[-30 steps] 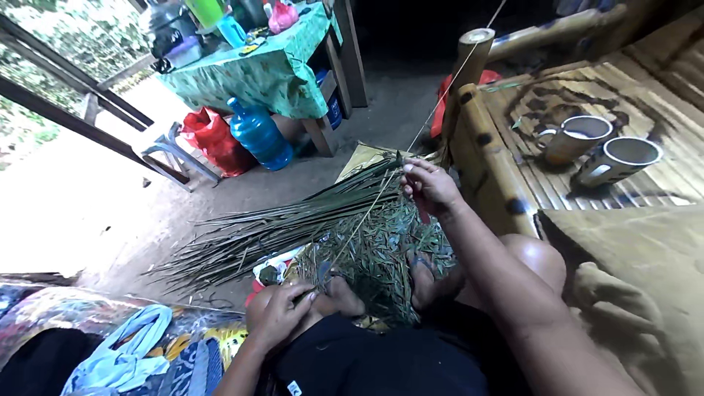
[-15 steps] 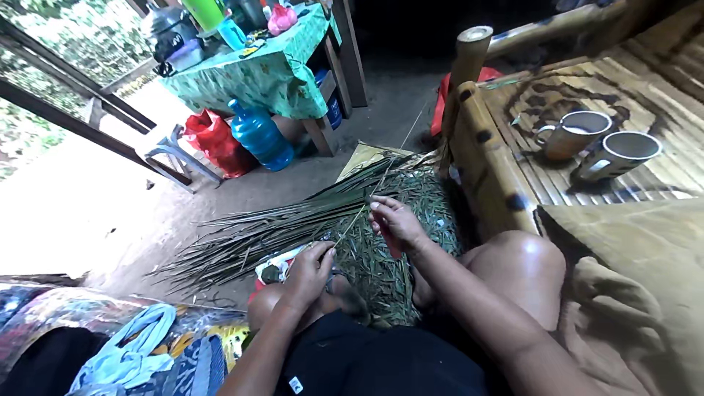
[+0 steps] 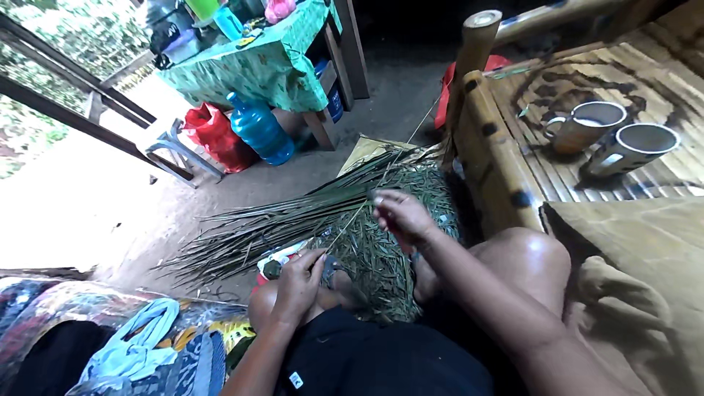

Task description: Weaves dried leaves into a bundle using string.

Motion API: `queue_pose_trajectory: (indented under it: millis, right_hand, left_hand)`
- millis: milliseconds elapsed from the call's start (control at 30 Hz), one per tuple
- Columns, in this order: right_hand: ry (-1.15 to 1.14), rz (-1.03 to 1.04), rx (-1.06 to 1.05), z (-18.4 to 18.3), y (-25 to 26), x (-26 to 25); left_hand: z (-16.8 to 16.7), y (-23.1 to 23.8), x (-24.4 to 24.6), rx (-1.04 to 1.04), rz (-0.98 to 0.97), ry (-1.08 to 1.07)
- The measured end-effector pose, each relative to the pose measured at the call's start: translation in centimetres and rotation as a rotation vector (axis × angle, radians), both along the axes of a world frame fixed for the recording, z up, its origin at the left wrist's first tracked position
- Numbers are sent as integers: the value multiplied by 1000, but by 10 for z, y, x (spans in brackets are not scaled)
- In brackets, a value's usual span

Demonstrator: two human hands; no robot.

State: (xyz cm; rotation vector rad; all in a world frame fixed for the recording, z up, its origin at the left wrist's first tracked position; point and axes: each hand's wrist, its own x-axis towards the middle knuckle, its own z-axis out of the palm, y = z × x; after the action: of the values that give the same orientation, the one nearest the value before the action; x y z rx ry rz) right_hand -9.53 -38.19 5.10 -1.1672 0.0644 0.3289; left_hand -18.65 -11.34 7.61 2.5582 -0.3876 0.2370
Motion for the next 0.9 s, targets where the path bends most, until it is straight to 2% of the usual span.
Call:
queue_pose_trajectory:
  millis: [100, 233, 400, 500, 567, 633, 767, 900]
  right_hand:
    - [15, 77, 58, -10, 14, -11]
    - [16, -53, -48, -8, -13, 10]
    - [60, -196, -16, 2, -39, 33]
    - [19, -61, -53, 2, -14, 5]
    - [31, 42, 14, -5, 7, -7]
    - [52, 48, 38, -12, 15, -8]
    - [63, -87, -36, -18, -12, 15]
    - [89, -239, 12, -7, -48, 46]
  left_hand:
    - [-1, -2, 3, 35, -19, -43]
    - [1, 10, -7, 79, -30, -58]
    - [3, 23, -18, 104, -9, -88]
    - [1, 17, -14, 102, -3, -96]
    - [0, 12, -10, 98, -12, -95]
    - [-1, 12, -8, 110, -25, -95]
    - [-2, 30, -17, 129, -47, -102]
    - [-5, 52, -34, 183, -8, -104]
